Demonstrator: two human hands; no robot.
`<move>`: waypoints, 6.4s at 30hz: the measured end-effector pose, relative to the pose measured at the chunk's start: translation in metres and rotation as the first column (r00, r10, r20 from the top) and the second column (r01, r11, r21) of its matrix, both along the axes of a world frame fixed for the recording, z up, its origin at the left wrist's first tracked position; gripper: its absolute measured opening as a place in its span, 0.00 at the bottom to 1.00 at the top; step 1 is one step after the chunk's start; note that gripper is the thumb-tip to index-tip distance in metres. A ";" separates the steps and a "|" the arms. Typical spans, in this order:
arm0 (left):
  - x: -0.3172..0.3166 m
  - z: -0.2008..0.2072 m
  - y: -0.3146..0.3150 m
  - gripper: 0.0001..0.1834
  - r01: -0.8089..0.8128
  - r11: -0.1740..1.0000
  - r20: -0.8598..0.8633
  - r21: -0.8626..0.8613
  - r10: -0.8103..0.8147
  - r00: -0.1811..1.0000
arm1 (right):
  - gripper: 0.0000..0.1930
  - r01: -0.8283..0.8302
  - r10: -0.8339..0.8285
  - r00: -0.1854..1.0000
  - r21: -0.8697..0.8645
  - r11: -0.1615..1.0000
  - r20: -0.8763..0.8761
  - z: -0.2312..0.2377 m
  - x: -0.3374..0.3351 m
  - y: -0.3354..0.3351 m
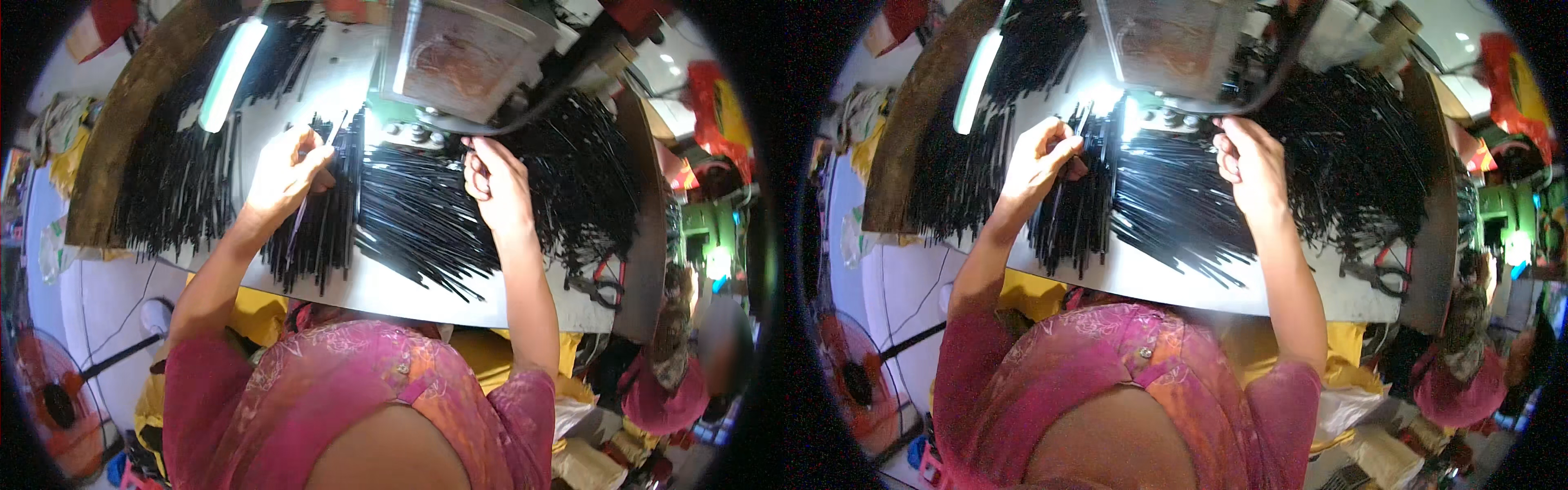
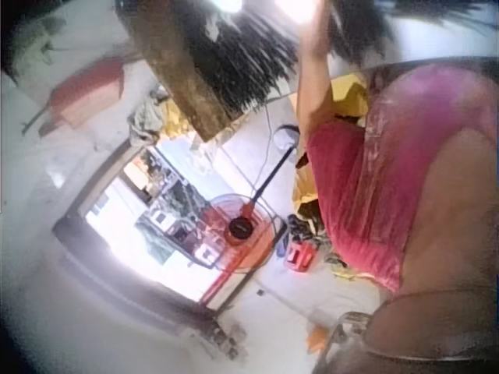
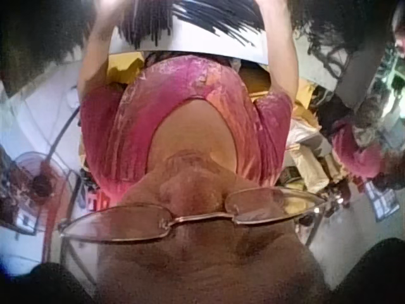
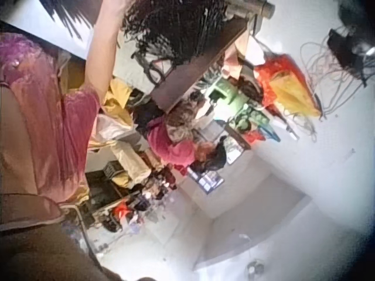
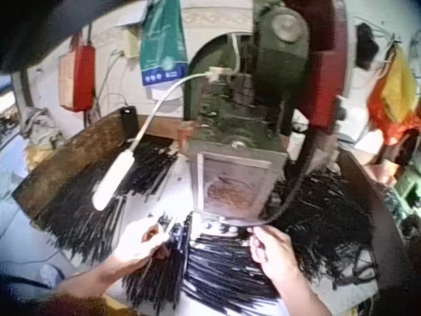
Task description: The person assembles umbrella frame components by picking black rods and thin wires from piles on the table, inserting their ends into a benchtop machine to crimp them together, and laying the joined pieces down.
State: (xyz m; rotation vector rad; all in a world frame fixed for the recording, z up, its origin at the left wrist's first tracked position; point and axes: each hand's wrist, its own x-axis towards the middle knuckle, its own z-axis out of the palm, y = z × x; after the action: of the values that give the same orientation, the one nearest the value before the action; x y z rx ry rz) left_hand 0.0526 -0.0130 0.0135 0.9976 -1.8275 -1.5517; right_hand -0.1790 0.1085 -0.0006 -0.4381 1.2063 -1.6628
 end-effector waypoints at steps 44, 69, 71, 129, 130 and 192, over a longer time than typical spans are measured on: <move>-0.053 -0.021 0.002 0.13 0.169 0.800 0.231 -0.575 -0.039 0.972 | 0.07 0.161 -0.148 0.986 -0.223 0.962 0.073 -0.011 0.024 -0.020; -0.057 -0.025 0.004 0.11 0.173 0.650 0.257 -0.740 0.036 0.966 | 0.08 0.194 -0.180 0.980 -0.223 0.955 0.079 -0.012 0.028 -0.026; -0.056 -0.025 0.004 0.12 0.198 0.618 0.281 -0.761 0.039 0.959 | 0.08 0.193 -0.181 0.981 -0.219 0.956 0.073 -0.010 0.028 -0.025; -0.034 0.013 0.019 0.13 0.552 0.517 -0.220 0.654 -0.568 0.793 | 0.10 -0.380 0.382 0.924 -0.071 0.922 0.025 0.013 0.018 0.010; -0.033 0.014 0.020 0.13 0.583 0.480 -0.273 0.656 -0.569 0.776 | 0.10 -0.402 0.404 0.915 -0.093 0.911 0.005 0.015 0.018 0.011; -0.058 -0.038 -0.021 0.08 0.148 0.760 -0.414 0.633 0.171 0.894 | 0.17 0.111 -0.107 0.985 -0.020 0.994 0.134 -0.003 0.011 0.006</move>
State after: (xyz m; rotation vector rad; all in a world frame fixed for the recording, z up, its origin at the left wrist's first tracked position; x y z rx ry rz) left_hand -0.0052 -0.0342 -0.0245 0.8108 -0.9482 -2.2608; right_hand -0.1676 0.1142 -0.0032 -0.2771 1.1272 -1.7747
